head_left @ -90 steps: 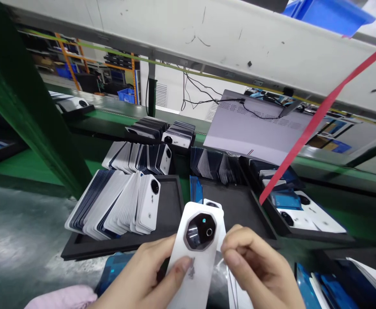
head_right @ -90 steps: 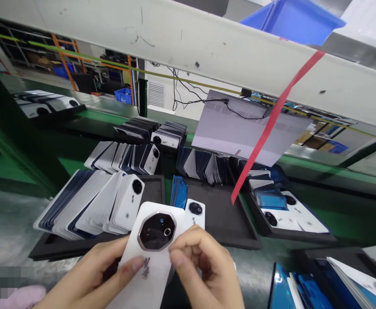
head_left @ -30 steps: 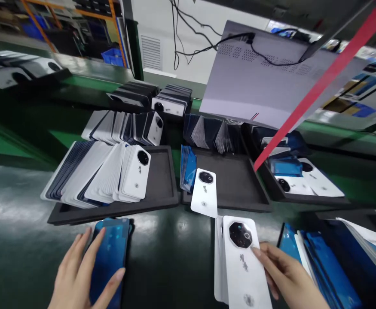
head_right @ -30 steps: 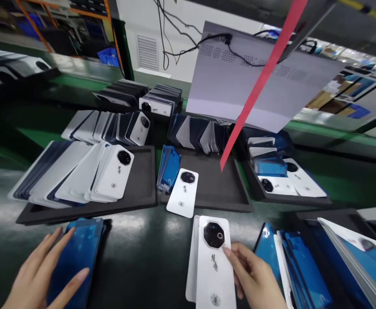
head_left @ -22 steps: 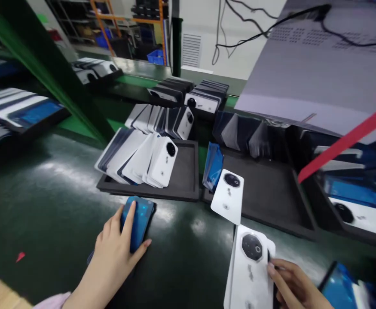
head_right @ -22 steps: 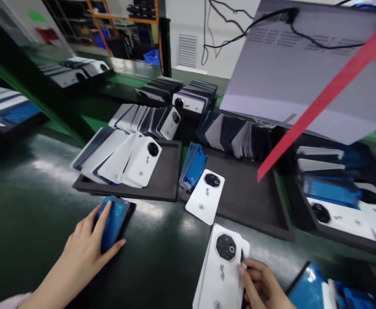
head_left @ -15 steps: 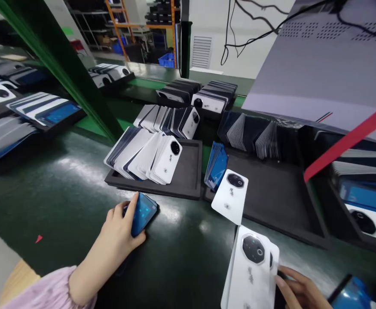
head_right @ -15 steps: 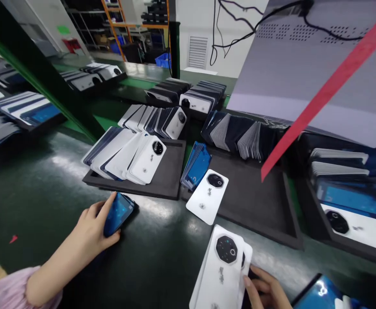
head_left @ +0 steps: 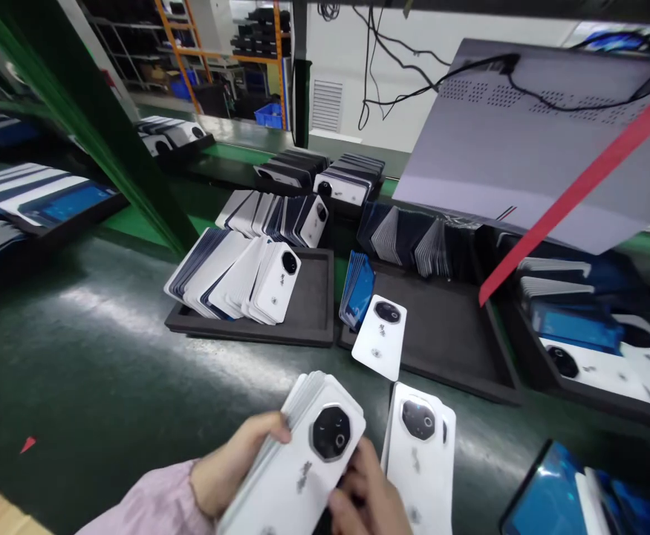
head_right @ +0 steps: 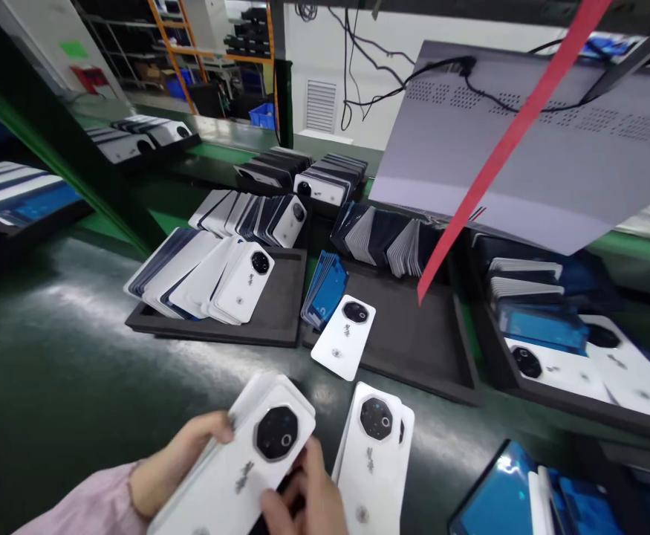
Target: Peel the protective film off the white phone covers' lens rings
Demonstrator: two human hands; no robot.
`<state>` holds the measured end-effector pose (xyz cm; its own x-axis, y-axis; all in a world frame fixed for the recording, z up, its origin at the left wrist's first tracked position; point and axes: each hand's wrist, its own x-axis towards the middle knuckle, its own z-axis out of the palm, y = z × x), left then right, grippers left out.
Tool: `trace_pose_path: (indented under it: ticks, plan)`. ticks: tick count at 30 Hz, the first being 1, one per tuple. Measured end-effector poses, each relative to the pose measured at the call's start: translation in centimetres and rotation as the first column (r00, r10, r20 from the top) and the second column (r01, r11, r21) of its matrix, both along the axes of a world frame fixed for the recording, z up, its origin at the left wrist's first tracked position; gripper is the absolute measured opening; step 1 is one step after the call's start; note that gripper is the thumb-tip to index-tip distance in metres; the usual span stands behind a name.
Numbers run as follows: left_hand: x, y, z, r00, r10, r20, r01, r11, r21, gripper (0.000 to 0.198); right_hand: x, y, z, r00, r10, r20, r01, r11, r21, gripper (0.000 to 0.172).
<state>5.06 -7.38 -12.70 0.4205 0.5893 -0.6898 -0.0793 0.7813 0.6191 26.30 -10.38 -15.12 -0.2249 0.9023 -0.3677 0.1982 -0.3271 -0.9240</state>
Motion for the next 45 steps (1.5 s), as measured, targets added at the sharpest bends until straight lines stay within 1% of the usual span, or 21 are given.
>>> trace_pose_path:
  ticks: [2,3,6,8,10,11,13,15,17,18,22,26,29,31,33,35,37,39,41,43,45]
  plan:
    - [1.4,-0.1,-1.2,0.999,0.035,0.009,-0.035,0.999,0.026,0.051,-2.1,0.1,-0.8,1.0,0.002,-0.001,-0.002,0.998,-0.056,0.072]
    - [1.6,-0.1,-1.4,0.999,0.053,0.0,-0.053,0.997,0.059,0.047,-2.7,0.3,-1.0,1.0,-0.004,0.008,0.005,0.997,-0.081,0.072]
    - [0.9,0.2,-1.1,0.992,0.093,-0.081,-0.071,0.968,0.241,0.039,-3.6,1.4,-0.5,0.999,0.003,0.032,0.001,0.994,-0.108,0.073]
    - [-0.4,0.8,-0.7,0.972,0.154,-0.175,-0.064,0.897,0.438,0.033,-4.2,2.5,0.3,0.998,0.015,0.066,-0.009,0.996,-0.089,0.069]
    - [-1.8,1.5,-0.7,0.927,0.265,-0.264,-0.044,0.778,0.627,0.026,-5.0,3.8,1.2,0.993,0.034,0.111,-0.027,0.998,-0.062,0.056]
    - [-2.4,1.8,-1.0,0.897,0.326,-0.299,-0.032,0.72,0.693,0.025,-5.5,4.5,1.5,0.99,0.043,0.135,-0.036,0.998,-0.05,0.047]
    - [-3.6,2.2,-1.7,0.823,0.439,-0.361,-0.006,0.642,0.767,0.031,-6.6,5.8,1.8,0.982,0.047,0.181,-0.041,0.999,-0.035,0.03]
    - [-4.4,2.2,-2.7,0.75,0.518,-0.412,0.021,0.603,0.798,0.045,-7.3,6.8,1.6,0.976,0.032,0.216,-0.026,0.999,-0.033,0.028]
    - [-4.9,2.0,-3.5,0.714,0.539,-0.446,0.066,0.583,0.81,0.056,-7.4,7.4,1.3,0.971,0.024,0.237,-0.015,0.999,-0.04,0.033]
    - [-5.0,1.7,-3.8,0.718,0.526,-0.456,0.093,0.576,0.812,0.058,-7.3,7.5,1.2,0.969,0.029,0.244,-0.018,0.999,-0.047,0.034]
    - [-4.4,0.2,-4.6,0.785,0.423,-0.453,0.173,0.552,0.815,0.054,-6.7,7.3,1.4,0.963,0.093,0.254,-0.075,0.994,-0.08,0.028]
    - [-3.4,-1.3,-5.3,0.79,0.42,-0.446,0.162,0.558,0.814,0.066,-7.0,7.2,2.2,0.949,0.131,0.288,-0.122,0.991,-0.05,0.027]
    - [-3.8,-1.2,-4.9,0.785,0.432,-0.445,0.136,0.581,0.803,0.064,-7.0,7.5,3.0,0.936,0.121,0.33,-0.129,0.992,0.003,0.034]
    - [-4.7,-0.2,-3.7,0.794,0.421,-0.439,0.12,0.599,0.792,0.059,-6.7,7.9,3.9,0.945,0.121,0.304,-0.133,0.991,0.018,0.043]
    - [-5.8,1.3,-1.6,0.82,0.385,-0.423,0.107,0.624,0.774,0.056,-6.2,8.3,5.4,0.965,0.127,0.228,-0.133,0.991,0.009,0.049]
    - [-6.6,2.9,1.2,0.854,0.341,-0.392,0.099,0.634,0.767,0.056,-5.8,8.7,7.2,0.983,0.112,0.146,-0.115,0.993,0.012,0.053]
    - [-6.9,4.3,4.4,0.904,0.269,-0.332,0.094,0.635,0.767,0.049,-5.8,9.0,9.3,0.993,0.076,0.092,-0.081,0.996,0.049,0.056]
    - [-6.6,5.5,7.5,0.948,0.191,-0.254,0.082,0.626,0.776,0.036,-6.0,9.2,11.5,0.997,0.05,0.057,-0.056,0.994,0.097,0.056]
    - [-5.9,6.5,10.2,0.974,0.129,-0.188,0.07,0.615,0.785,0.031,-6.3,9.3,13.4,0.999,0.04,0.025,-0.043,0.991,0.128,0.057]
    - [-5.0,7.4,12.2,0.986,0.1,-0.13,0.044,0.599,0.8,0.032,-6.5,9.3,14.8,1.0,0.004,-0.011,-0.002,0.987,0.158,0.061]
    - [-4.1,8.1,13.6,0.993,0.087,-0.083,0.017,0.581,0.813,0.034,-6.4,9.2,15.6,0.998,-0.064,-0.03,0.069,0.977,0.201,0.068]
